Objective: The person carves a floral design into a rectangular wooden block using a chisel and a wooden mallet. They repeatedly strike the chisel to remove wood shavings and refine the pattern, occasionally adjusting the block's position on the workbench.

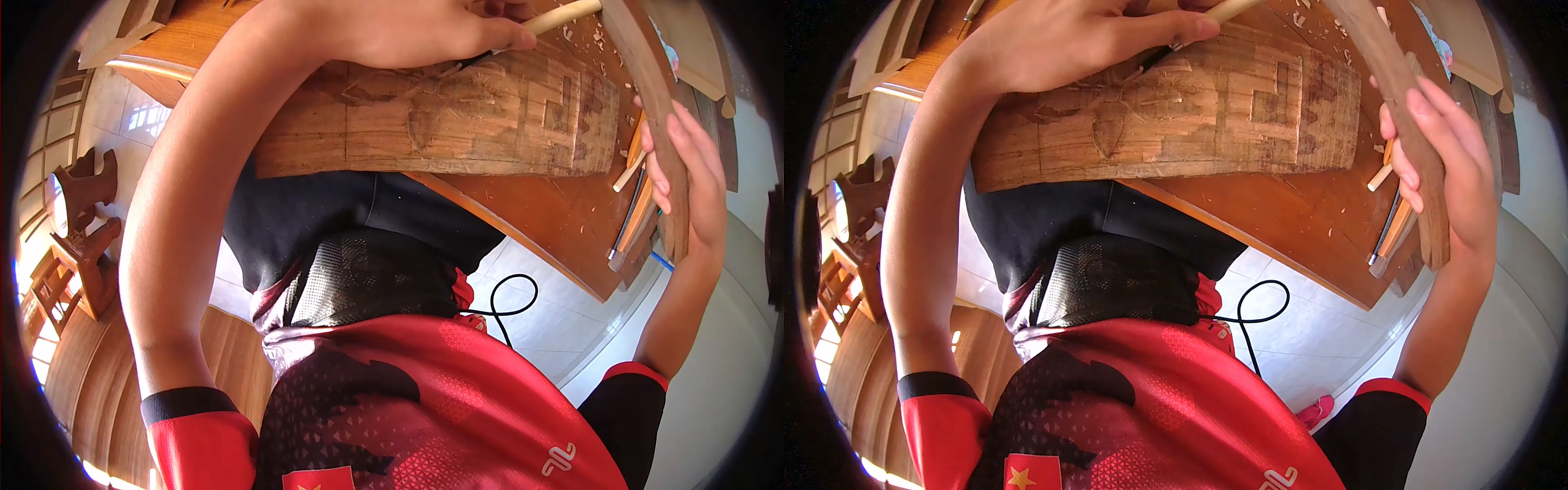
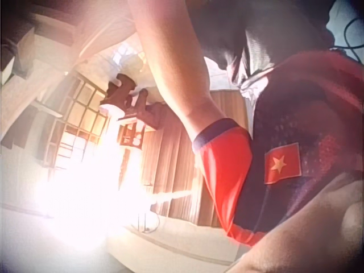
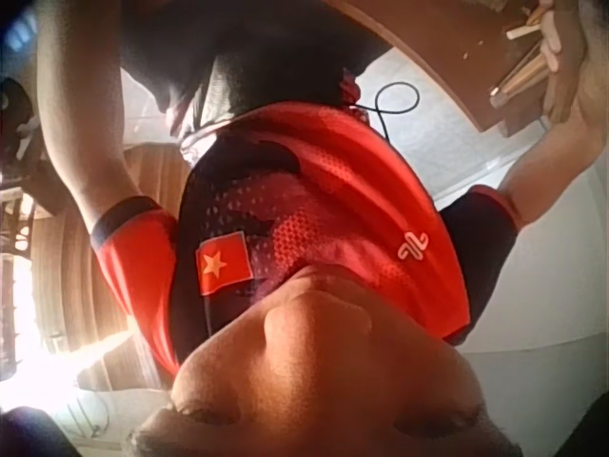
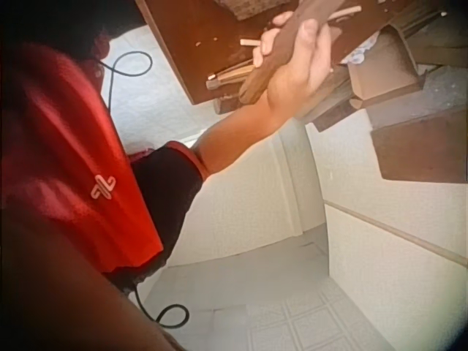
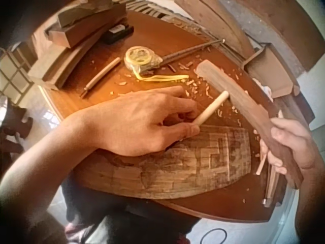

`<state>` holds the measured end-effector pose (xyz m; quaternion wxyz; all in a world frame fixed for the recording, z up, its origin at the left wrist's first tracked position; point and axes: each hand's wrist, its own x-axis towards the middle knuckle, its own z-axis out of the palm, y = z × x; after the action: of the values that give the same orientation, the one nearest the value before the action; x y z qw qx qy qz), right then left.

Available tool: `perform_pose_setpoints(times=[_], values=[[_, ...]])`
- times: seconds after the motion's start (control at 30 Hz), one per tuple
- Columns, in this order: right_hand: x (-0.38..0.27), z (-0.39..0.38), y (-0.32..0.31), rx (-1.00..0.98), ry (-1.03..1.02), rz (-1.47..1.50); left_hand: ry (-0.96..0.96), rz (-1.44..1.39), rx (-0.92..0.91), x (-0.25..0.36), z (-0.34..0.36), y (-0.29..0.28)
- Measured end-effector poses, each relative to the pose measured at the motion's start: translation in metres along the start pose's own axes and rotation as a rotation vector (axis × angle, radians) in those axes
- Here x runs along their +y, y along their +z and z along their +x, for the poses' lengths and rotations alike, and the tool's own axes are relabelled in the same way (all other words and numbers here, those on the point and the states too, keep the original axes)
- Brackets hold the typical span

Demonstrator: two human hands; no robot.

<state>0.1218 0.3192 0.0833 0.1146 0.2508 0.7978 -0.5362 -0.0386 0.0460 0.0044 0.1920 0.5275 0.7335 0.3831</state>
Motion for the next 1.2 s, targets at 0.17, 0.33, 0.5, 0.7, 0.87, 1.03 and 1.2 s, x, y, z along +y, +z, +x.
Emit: perform_pose_setpoints(times=[0.17,0.33,0.5,0.7,0.87,1.03,1.2], values=[[-0.002,0.002,0.002,-0.024,-0.003,-0.026,0.031,0.014,0.024,0.003,-0.003,0.0],[-0.001,0.007,0.001,0.016,-0.051,0.004,0.02,-0.006,0.025,-0.017,0.01,0.011],[0.002,0.01,0.0,0.042,-0.067,0.041,0.028,0.04,0.069,-0.002,0.003,0.008],[0.0,0.01,0.001,0.032,-0.082,0.04,0.077,-0.001,0.076,-0.015,0.005,0.01],[-0.003,0.008,0.006,-0.016,-0.019,-0.005,0.079,-0.079,0.079,-0.016,0.006,0.011],[-0.001,0.007,0.009,-0.016,-0.008,0.004,0.114,-0.006,0.088,-0.012,0.003,0.011],[0.0,0.004,0.011,-0.01,0.0,0.011,0.074,0.043,0.113,-0.004,0.001,0.012]])
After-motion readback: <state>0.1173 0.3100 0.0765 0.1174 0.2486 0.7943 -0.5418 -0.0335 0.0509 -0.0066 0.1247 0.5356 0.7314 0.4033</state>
